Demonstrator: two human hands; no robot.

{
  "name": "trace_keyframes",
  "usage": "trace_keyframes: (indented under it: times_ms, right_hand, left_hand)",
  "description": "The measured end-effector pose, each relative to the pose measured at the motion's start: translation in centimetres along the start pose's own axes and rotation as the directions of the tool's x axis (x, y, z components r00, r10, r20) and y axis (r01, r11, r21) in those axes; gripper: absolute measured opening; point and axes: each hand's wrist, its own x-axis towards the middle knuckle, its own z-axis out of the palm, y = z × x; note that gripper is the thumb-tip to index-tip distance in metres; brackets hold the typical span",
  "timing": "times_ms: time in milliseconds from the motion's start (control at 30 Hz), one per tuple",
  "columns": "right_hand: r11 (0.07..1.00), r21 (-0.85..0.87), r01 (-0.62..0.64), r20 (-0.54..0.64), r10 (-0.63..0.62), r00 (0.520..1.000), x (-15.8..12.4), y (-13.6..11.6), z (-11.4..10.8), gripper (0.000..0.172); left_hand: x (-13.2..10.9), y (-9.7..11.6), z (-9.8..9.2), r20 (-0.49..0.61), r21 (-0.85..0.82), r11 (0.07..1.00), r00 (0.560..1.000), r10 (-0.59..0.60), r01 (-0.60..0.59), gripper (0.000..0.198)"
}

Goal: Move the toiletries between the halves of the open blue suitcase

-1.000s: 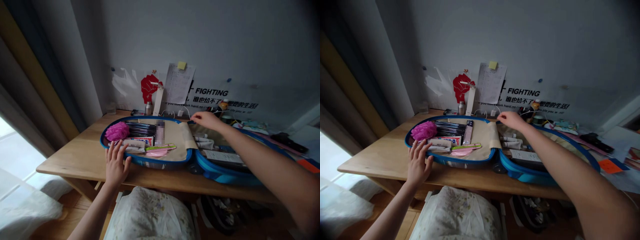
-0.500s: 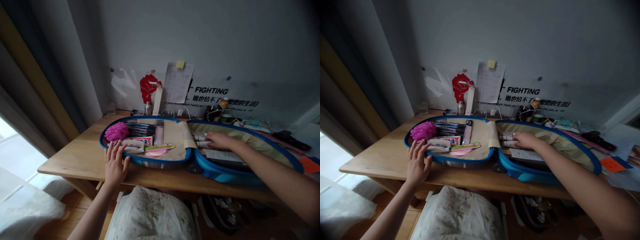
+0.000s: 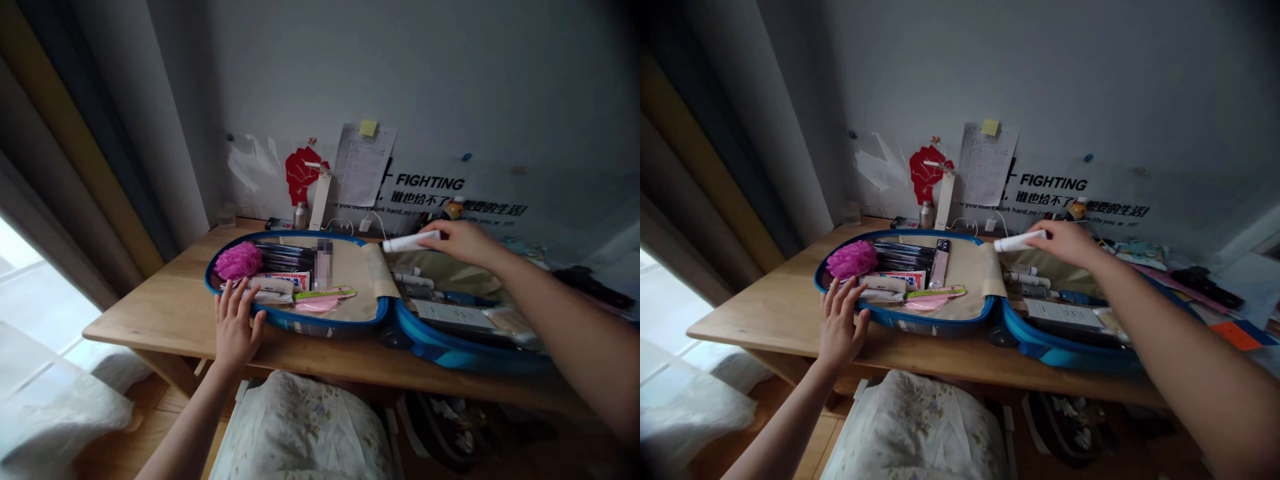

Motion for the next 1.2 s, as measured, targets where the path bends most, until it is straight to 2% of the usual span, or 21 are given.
trace_keyframes:
  times_ms: [100, 167, 267, 333, 433, 600, 967, 1200]
  right_hand:
    - [0.991, 0.086, 0.1, -0.007, -0.1, 0.995, 1.3, -5.5, 2.8, 0.038]
    - [0.96, 0.186, 0.209, 0.069, -0.225, 0.972, 2.0, -9.6, 5.4, 0.033]
    - [0.939, 0.217, 0.265, 0.112, -0.294, 0.949, 2.8, -15.1, 9.0, 0.028]
    - [0.933, 0.221, 0.283, 0.136, -0.317, 0.939, 3.3, -17.9, 10.8, 0.025]
    - [0.931, 0.225, 0.286, 0.189, -0.329, 0.925, 3.7, -20.7, 12.8, 0.023]
    - [0.936, 0.236, 0.262, 0.292, -0.325, 0.899, 3.8, -22.7, 14.6, 0.028]
    - [0.959, 0.224, 0.173, 0.392, -0.251, 0.885, 3.7, -23.1, 15.3, 0.036]
    - [0.949, 0.2, 0.242, 0.391, -0.304, 0.869, 3.4, -23.4, 15.2, 0.036]
  left_hand:
    - [0.0, 0.0, -0.1, -0.003, -0.012, 1.0, 1.0, 0.005, -0.005, 0.044]
    - [0.0, 0.0, -0.1, -0.003, -0.008, 1.0, 1.0, 0.01, -0.01, 0.044]
    - [0.0, -0.1, -0.1, 0.0, 0.001, 1.0, 1.0, 0.024, -0.024, 0.044]
    - [0.0, -0.1, -0.1, -0.005, 0.005, 0.999, 0.999, 0.038, -0.038, 0.044]
    - [0.0, 0.0, -0.1, -0.013, 0.015, 0.999, 0.999, 0.032, -0.032, 0.043]
    - [0.0, 0.0, -0.1, 0.012, 0.022, 1.0, 1.0, 0.018, -0.019, 0.044]
    - [0.1, 0.0, -0.1, -0.031, 0.026, 0.998, 0.998, 0.058, -0.058, 0.042]
    - [0.0, 0.0, -0.1, -0.029, 0.024, 0.998, 0.998, 0.055, -0.054, 0.043]
